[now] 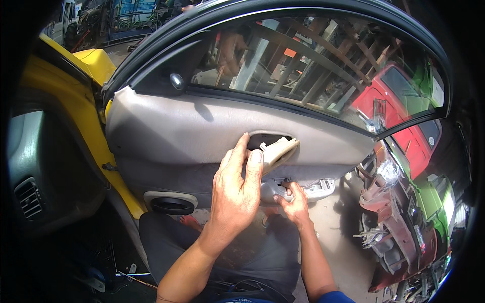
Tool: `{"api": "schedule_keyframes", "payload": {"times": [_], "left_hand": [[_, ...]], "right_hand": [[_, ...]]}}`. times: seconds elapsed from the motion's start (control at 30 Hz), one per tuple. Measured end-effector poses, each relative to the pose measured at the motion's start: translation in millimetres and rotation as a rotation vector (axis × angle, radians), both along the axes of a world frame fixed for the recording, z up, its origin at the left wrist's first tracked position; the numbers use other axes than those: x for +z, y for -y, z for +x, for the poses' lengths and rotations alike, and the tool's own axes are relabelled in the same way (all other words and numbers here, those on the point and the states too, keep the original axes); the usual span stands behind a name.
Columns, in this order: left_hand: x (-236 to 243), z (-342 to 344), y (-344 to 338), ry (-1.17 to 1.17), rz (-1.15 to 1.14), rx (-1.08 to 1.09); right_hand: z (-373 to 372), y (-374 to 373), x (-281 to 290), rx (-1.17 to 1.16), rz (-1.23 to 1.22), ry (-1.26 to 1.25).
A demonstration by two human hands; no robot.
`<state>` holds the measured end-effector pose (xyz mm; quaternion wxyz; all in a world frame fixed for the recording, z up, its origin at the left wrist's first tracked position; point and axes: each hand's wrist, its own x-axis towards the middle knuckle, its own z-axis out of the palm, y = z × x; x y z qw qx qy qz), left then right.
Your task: The person repeatedly attempts to install a beige interior door handle onto a car door panel. They align the handle with the mounting hole, press it into place, and test the fit by pulling on it. The person removes and reattaches the handle multiple times throughout the clip.
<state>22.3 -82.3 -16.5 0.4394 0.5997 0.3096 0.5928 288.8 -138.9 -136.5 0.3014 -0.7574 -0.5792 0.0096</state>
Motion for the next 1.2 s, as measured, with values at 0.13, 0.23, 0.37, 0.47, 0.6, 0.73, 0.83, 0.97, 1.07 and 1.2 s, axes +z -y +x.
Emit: {"api": "schedule_keyframes", "payload": {"times": [0.13, 0.23, 0.37, 0.47, 0.6, 0.73, 0.83, 0.97, 1.07, 1.2], "left_hand": [[10, -1, -21, 0.027, -0.183, -0.157], [15, -7, -40, 0.289, -0.674, -0.548], [13, -9, -57, 0.622, -0.878, -0.865], [2, -5, -64, 0.783, -0.922, -0.971], [-17, -2, -75, 0.909, -0.830, -1.346], [-29, 8, -85, 1.069, -0.867, -1.454], [-23, 10, -89, 1.026, -0.892, -1.477], [-7, 0, -73, 0.828, -0.842, -1.212], [-3, -14, -45, 0.597, -0.687, -0.888], [-15, -14, -8, 0.231, -0.226, -0.250]], "right_hand": [[4, 0, -2, 0.034, 0.020, -0.018], [6, 0, -6, 0.038, 0.047, -0.055], [8, 0, -9, 0.046, 0.052, -0.092], [8, 0, -9, 0.042, 0.051, -0.090], [7, 0, -6, 0.026, 0.035, -0.093], [4, 2, -2, 0.029, 0.031, -0.115], [3, 3, -2, 0.028, 0.041, -0.112], [4, 3, -2, 0.033, 0.034, -0.100], [4, 3, -2, 0.040, 0.067, -0.065], [1, 3, -1, 0.050, 0.074, -0.071]]}}
